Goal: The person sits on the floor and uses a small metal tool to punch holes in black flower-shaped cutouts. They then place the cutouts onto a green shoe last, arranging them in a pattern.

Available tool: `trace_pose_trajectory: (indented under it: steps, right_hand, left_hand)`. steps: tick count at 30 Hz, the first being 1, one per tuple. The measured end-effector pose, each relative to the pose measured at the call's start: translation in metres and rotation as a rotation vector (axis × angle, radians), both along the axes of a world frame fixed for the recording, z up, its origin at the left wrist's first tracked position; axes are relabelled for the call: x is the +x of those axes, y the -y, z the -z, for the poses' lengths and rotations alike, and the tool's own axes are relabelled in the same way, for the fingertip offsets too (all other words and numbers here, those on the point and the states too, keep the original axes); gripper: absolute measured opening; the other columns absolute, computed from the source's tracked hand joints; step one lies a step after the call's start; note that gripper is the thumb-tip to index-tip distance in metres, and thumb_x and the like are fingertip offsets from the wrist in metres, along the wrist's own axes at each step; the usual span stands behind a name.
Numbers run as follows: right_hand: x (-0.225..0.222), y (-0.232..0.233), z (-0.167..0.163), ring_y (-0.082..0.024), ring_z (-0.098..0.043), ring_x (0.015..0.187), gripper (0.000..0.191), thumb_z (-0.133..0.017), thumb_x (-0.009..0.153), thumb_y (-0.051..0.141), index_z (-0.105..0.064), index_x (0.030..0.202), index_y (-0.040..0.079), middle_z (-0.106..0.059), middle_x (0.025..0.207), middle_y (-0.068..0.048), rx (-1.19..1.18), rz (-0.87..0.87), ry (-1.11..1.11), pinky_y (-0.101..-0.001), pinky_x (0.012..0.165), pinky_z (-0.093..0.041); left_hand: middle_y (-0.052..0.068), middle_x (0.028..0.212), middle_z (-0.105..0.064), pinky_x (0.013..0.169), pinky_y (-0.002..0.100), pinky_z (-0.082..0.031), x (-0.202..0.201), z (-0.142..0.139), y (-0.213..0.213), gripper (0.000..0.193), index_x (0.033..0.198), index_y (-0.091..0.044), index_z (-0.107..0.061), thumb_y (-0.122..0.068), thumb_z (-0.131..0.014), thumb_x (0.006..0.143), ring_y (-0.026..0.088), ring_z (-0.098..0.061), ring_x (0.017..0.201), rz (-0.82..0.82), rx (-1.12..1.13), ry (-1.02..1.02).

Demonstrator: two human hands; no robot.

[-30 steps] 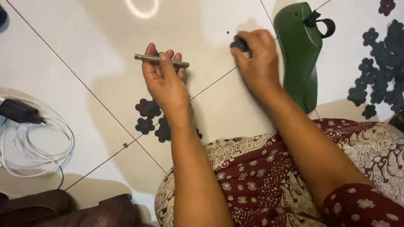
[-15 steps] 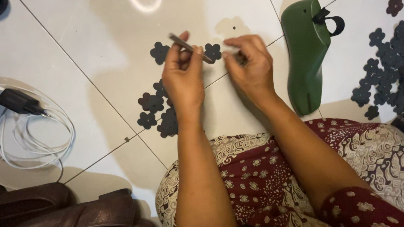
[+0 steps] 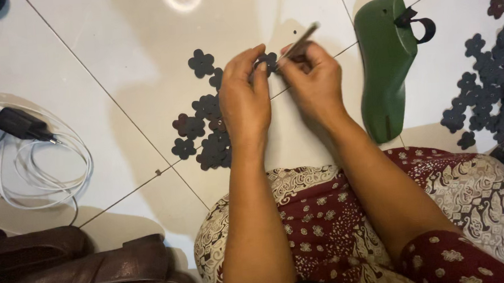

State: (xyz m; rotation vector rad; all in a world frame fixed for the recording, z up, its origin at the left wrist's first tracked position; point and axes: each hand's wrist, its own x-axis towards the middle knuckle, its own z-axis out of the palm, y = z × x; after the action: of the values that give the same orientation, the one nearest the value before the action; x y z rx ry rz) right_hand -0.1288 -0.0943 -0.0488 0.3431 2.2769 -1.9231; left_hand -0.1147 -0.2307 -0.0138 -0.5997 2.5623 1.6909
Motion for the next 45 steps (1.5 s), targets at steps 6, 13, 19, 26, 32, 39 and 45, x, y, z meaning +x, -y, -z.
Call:
trace_pose_trajectory:
  steps: [6,13,19,26,32,39,45]
  right_hand:
    - [0.0,-0.006,0.014,-0.013,-0.073,0.093,0.019,-0.064,0.101,-0.001,-0.062,0.12,-0.004,-0.073,0.106,-0.011,-0.249,0.102,0.02,-0.026,0.082,-0.062]
    - [0.0,-0.008,0.021,-0.014,-0.073,0.092,0.019,-0.065,0.101,-0.001,-0.063,0.12,-0.005,-0.074,0.105,-0.012,-0.295,0.054,0.039,-0.027,0.083,-0.063]
    - [-0.002,-0.008,0.022,-0.013,-0.073,0.091,0.019,-0.065,0.101,0.0,-0.063,0.119,-0.005,-0.075,0.105,-0.012,-0.276,0.007,0.026,-0.0263,0.083,-0.062]
    - [-0.006,-0.008,0.018,-0.012,-0.073,0.089,0.018,-0.065,0.1,0.0,-0.063,0.117,-0.004,-0.074,0.102,-0.01,-0.241,-0.002,0.08,-0.0254,0.081,-0.062]
    - [-0.004,-0.005,0.016,-0.012,-0.073,0.091,0.018,-0.066,0.1,0.0,-0.064,0.117,-0.003,-0.075,0.103,-0.01,-0.185,-0.026,0.031,-0.0258,0.083,-0.063]
    - [0.01,0.004,0.005,-0.013,-0.072,0.096,0.017,-0.069,0.102,-0.001,-0.066,0.119,-0.003,-0.075,0.108,-0.008,0.19,-0.157,-0.224,-0.0278,0.085,-0.06]
    - [0.014,0.012,-0.003,-0.022,-0.076,0.094,0.021,-0.073,0.098,-0.005,-0.067,0.117,0.001,-0.073,0.109,-0.013,0.495,-0.248,-0.474,-0.0303,0.081,-0.061]
  left_hand:
    - [0.009,0.117,-0.07,0.095,0.042,-0.051,0.007,0.014,-0.004,0.03,0.119,-0.017,-0.076,-0.007,-0.06,0.096,0.03,-0.065,0.108,0.087,-0.211,0.04]
    - [0.006,0.112,-0.069,0.091,0.042,-0.051,0.01,0.02,-0.007,0.03,0.116,-0.017,-0.077,-0.007,-0.062,0.092,0.033,-0.064,0.102,0.124,-0.321,0.051]
    - [0.004,0.112,-0.069,0.088,0.042,-0.053,0.011,0.016,-0.008,0.029,0.117,-0.017,-0.077,-0.009,-0.063,0.093,0.032,-0.064,0.102,0.126,-0.351,0.066]
    - [0.003,0.113,-0.069,0.088,0.042,-0.053,0.01,0.013,-0.007,0.028,0.117,-0.018,-0.077,-0.01,-0.063,0.095,0.031,-0.065,0.101,0.14,-0.364,0.087]
    - [0.002,0.113,-0.069,0.086,0.042,-0.054,0.011,0.012,-0.008,0.028,0.116,-0.02,-0.077,-0.011,-0.063,0.094,0.031,-0.065,0.101,0.118,-0.347,0.112]
    - [0.002,0.114,-0.069,0.087,0.042,-0.053,0.011,0.014,-0.006,0.03,0.118,-0.02,-0.076,-0.01,-0.062,0.094,0.031,-0.064,0.103,0.136,-0.36,0.123]
    - [0.004,0.119,-0.068,0.092,0.042,-0.052,0.009,0.007,-0.001,0.034,0.125,-0.019,-0.073,-0.01,-0.063,0.094,0.03,-0.065,0.106,0.142,-0.277,0.12]
